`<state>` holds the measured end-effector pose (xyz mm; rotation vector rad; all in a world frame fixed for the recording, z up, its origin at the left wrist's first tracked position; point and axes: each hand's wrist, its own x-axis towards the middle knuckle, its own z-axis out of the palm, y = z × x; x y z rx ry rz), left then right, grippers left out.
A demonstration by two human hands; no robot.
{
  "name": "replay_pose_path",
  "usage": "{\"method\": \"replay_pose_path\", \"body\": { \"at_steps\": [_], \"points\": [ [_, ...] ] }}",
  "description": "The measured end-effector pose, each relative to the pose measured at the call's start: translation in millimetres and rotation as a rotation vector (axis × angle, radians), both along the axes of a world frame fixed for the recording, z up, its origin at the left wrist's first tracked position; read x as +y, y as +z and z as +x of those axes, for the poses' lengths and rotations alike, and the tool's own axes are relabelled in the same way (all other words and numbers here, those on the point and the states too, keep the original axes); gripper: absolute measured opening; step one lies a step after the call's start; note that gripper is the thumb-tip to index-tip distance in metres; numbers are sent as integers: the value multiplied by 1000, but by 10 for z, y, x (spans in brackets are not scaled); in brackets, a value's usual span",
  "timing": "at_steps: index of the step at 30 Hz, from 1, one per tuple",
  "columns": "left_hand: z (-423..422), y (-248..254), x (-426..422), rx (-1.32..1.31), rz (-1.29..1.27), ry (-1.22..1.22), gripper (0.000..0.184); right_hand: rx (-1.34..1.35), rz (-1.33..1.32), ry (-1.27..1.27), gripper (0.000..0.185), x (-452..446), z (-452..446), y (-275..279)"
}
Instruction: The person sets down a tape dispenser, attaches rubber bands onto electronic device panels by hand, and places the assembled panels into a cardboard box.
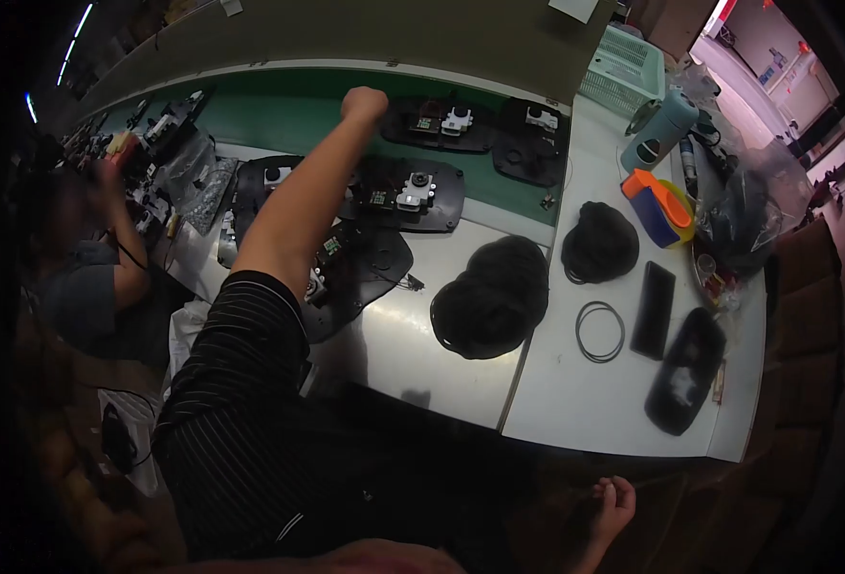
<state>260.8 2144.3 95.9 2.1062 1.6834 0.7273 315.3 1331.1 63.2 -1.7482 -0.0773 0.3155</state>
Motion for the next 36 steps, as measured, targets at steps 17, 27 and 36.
{"method": "replay_pose_path", "body": {
  "at_steps": [17, 27, 36],
  "points": [
    [-145, 333, -191, -1054, -510, -98, 10, -8, 35, 204, 12, 732, 96, 290],
    [-1391, 1502, -1712, -1194, -526, -683, 8, -98, 314, 452, 22, 2034, -248, 1064],
    [-1846, 1016, -3142, -835, -787, -923, 12, 483, 587, 938, 27, 2152, -969, 674]
  ]
}}
